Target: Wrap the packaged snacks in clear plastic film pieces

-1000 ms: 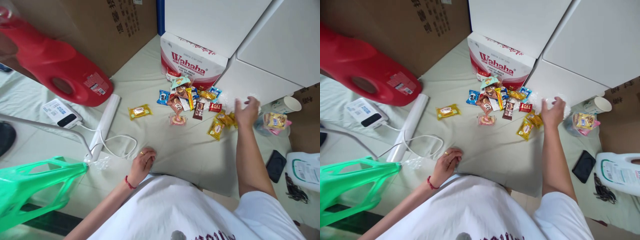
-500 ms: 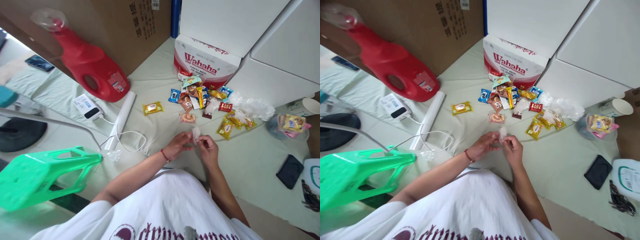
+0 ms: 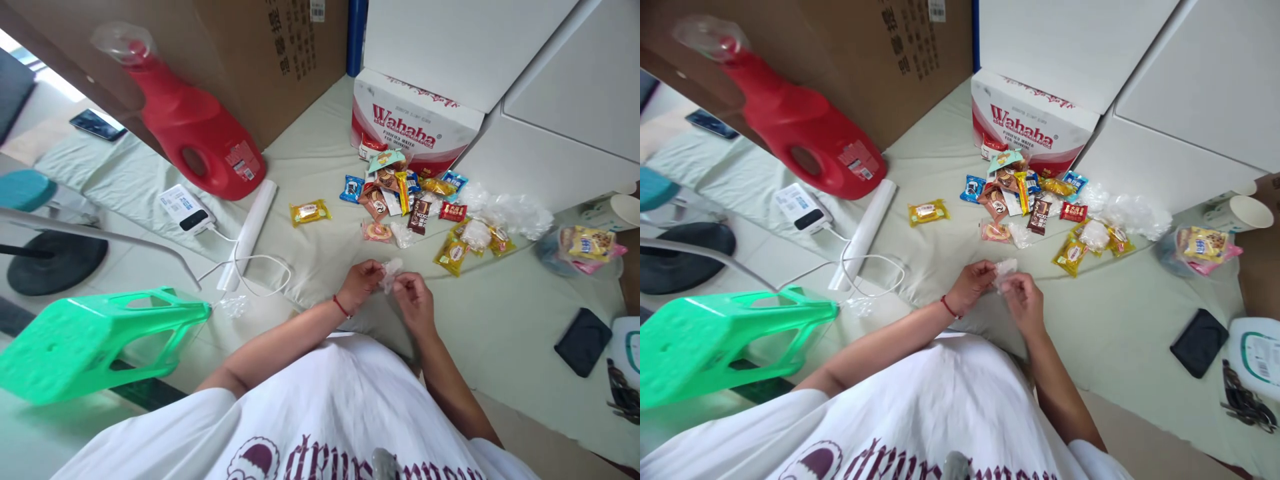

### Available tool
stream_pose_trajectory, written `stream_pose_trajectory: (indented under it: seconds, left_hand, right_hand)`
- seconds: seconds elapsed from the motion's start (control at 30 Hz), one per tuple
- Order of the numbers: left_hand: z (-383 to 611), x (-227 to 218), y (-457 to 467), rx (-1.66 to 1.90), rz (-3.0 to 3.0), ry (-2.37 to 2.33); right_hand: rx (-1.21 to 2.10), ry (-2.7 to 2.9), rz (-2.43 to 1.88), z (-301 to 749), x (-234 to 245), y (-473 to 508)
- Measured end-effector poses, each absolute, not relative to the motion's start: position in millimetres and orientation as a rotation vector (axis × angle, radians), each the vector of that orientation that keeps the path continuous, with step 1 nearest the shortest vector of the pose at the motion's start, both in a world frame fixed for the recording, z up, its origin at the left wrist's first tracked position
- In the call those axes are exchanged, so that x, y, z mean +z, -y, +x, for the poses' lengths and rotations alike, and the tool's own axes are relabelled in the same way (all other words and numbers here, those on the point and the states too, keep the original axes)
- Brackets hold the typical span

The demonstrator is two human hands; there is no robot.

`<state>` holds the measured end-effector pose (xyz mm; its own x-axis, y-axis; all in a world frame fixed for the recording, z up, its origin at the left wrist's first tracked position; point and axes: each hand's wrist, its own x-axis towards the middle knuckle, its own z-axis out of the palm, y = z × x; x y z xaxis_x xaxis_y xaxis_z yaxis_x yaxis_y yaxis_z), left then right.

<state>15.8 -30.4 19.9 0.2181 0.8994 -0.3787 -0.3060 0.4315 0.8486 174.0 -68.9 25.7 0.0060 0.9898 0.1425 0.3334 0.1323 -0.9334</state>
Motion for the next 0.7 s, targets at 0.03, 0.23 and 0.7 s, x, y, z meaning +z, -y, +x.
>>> stream_pose_trajectory:
  seconds: [0.03, 0.23, 0.7]
  left_hand:
    - [16, 19, 31, 0.961, 0.756, -1.036]
    - [7, 20, 29, 1.043, 0.758, -1.016]
    - [-1, 20, 17, 1.147, 0.636, -1.184]
  right_hand:
    - [0.920, 1.383, -1.393, 171, 23, 69]
    - [1.098, 1.146, -1.435, 176, 19, 62]
    - [0.653, 1.502, -1.595, 223, 72, -14]
